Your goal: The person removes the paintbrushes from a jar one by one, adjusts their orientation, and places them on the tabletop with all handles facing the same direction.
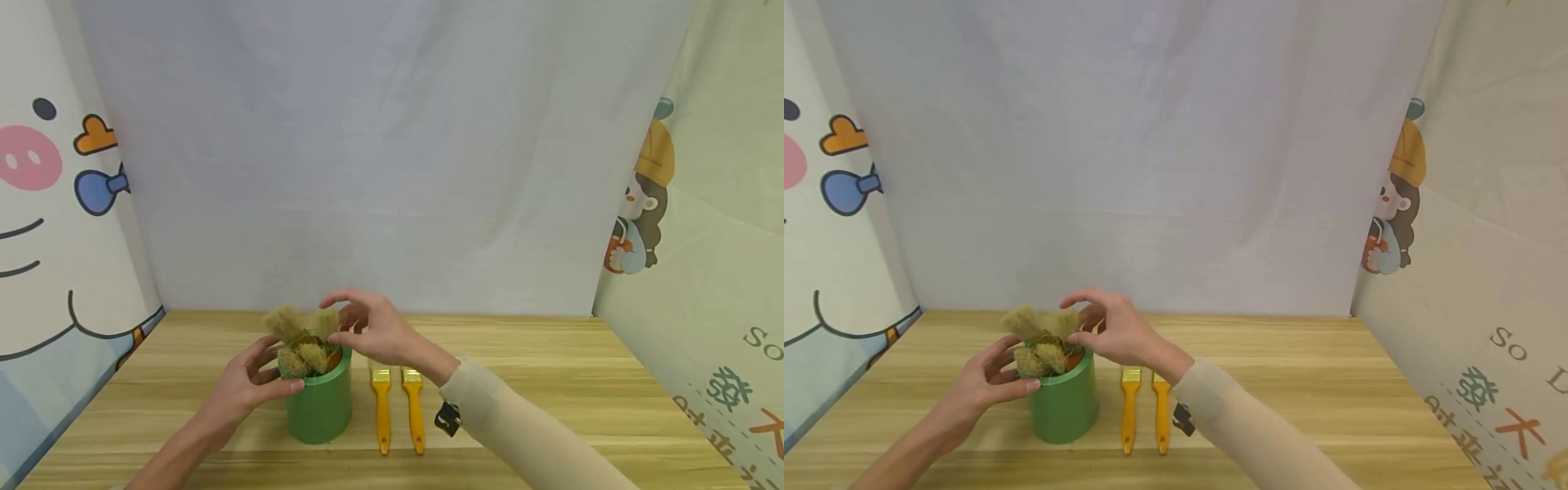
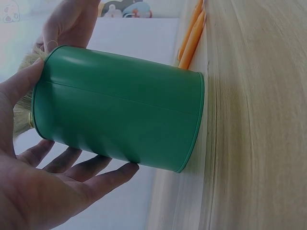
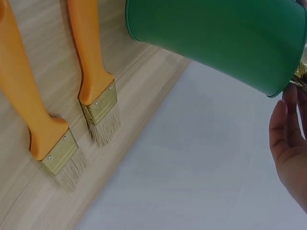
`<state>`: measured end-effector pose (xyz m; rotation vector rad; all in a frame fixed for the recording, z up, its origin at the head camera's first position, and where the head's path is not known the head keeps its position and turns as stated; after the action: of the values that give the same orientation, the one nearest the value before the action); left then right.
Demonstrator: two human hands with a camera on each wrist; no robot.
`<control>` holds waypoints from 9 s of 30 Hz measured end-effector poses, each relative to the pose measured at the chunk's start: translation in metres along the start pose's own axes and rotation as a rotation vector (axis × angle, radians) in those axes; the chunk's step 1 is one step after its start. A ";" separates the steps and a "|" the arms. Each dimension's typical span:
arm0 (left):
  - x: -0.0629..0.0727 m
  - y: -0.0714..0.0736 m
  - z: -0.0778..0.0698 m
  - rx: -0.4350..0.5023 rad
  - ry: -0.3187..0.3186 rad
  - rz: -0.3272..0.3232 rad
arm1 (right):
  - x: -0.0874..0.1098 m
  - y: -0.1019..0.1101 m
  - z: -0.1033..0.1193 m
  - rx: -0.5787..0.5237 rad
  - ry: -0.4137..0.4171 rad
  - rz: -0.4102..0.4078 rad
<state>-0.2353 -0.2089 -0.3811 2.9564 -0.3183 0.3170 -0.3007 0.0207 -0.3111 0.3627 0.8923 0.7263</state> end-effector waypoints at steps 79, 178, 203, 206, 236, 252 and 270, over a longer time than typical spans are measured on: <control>-0.007 0.006 -0.001 0.144 -0.060 -0.032 | -0.016 0.062 0.027 -0.071 0.262 -0.353; -0.008 0.006 0.007 -0.036 -0.206 0.105 | 0.173 0.086 -0.108 -0.302 -0.622 -0.163; -0.007 0.005 0.006 -0.020 -0.167 0.108 | 0.164 0.082 -0.113 0.143 -0.441 0.007; -0.006 0.005 0.006 -0.021 -0.175 0.109 | 0.164 0.082 -0.111 0.159 -0.440 0.009; -0.007 0.006 0.006 -0.023 -0.177 0.110 | 0.121 0.063 -0.060 0.239 -0.253 -0.056; -0.006 0.006 0.007 -0.007 -0.121 0.104 | 0.051 -0.003 0.013 0.133 -0.001 -0.059; -0.008 0.006 0.009 -0.007 -0.132 0.119 | 0.026 -0.022 0.014 0.170 0.018 -0.007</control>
<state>-0.2422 -0.2148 -0.3903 2.9639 -0.5124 0.1346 -0.2691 0.0234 -0.3299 0.5036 0.9746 0.6495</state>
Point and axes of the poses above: each hand's wrist, its own x-axis away from the middle knuckle, its own y-axis out of the back of the hand, z = x × y, the point moved 3 cm from there along -x, towards the middle knuckle, and after that the axes turned 15 degrees about y, right-handed, at the moved point
